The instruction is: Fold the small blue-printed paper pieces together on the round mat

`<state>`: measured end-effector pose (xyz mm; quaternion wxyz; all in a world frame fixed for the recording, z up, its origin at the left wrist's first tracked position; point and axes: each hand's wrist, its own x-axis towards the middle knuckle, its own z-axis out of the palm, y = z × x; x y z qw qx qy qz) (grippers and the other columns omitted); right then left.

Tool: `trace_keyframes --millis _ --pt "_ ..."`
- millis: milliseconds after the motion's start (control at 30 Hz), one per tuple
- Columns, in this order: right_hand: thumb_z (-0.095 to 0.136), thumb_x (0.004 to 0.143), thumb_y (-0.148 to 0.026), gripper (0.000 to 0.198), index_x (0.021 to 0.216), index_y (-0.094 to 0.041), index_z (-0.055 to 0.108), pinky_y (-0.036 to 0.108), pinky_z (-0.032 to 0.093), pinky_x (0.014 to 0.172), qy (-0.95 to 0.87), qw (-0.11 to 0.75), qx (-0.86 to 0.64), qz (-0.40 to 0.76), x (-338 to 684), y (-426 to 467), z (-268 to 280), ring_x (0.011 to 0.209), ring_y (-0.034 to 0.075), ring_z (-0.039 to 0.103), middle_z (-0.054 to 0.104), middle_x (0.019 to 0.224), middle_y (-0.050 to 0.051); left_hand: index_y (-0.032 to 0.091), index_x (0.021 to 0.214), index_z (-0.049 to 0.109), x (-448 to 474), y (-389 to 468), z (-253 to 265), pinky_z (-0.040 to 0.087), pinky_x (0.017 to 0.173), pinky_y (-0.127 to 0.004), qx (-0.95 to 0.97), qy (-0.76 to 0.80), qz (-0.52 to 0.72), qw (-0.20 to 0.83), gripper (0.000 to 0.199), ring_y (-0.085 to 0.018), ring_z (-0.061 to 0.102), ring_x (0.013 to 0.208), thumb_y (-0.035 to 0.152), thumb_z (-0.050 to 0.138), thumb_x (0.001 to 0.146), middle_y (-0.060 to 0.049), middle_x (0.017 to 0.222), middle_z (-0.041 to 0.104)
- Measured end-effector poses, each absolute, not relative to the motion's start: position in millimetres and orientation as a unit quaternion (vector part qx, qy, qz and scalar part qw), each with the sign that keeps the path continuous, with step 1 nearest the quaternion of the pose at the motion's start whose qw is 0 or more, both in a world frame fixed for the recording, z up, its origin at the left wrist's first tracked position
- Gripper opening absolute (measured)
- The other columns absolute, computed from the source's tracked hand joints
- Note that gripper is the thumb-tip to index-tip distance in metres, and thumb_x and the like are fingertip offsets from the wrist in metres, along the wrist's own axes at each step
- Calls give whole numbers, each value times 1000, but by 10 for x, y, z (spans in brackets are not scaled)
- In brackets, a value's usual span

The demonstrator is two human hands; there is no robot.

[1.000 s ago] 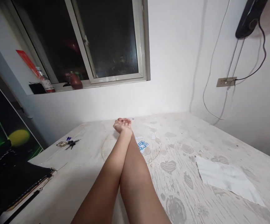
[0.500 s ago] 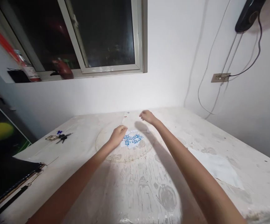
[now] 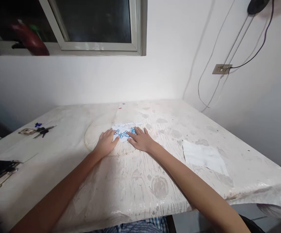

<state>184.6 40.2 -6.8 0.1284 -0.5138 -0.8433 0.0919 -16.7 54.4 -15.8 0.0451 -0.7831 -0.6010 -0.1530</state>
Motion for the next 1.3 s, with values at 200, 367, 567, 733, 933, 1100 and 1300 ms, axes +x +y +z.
trace_keyframes --millis 200,367,567,733,933,1100,1300 --pt "24 89 -52 47 131 -37 38 51 10 105 -902 125 -405 87 1884 208 -38 133 24 17 22 145 4 16 130 37 -157 447 -108 17 107 -43 -804 -565 -176 50 44 -21 26 130 28 24 89 -9 143 28" --pt "21 92 -40 44 130 -29 41 46 19 104 -877 168 -447 47 1866 228 -77 127 20 31 37 138 5 29 133 31 -130 359 -36 13 109 -41 -882 -458 -100 -37 46 -17 23 132 42 24 90 2 143 28" --pt "21 92 -37 50 131 -10 39 47 21 103 -833 151 -533 10 1760 130 -97 128 26 27 36 138 13 13 134 33 -69 338 -112 11 104 -55 -797 -597 -93 16 55 -31 20 131 43 27 88 -13 143 26" --pt "23 91 -39 45 120 -16 48 42 24 102 -853 172 -492 25 1657 16 -72 126 24 32 43 132 12 8 133 34 -55 342 -167 15 105 -51 -769 -623 -130 68 51 -30 25 129 31 27 87 -17 140 30" --pt "21 92 -41 49 134 -21 33 49 19 102 -835 123 -536 6 1694 91 -130 131 30 22 28 142 12 25 130 38 -95 321 -85 12 108 -47 -839 -531 -116 -8 45 -21 20 132 35 24 89 -1 142 29" --pt "24 91 -37 49 123 -8 45 47 27 96 -810 118 -572 -62 1704 27 -84 120 31 38 45 127 21 32 131 34 -115 286 -25 12 109 -42 -884 -453 -101 -51 47 -17 21 132 47 23 88 4 143 28" --pt "26 90 -35 42 124 -19 46 45 30 92 -857 119 -502 -26 1689 -64 -21 119 29 36 43 128 15 23 136 28 -76 298 -72 8 107 -50 -838 -539 -80 -29 57 -24 15 134 52 24 87 -5 145 21"
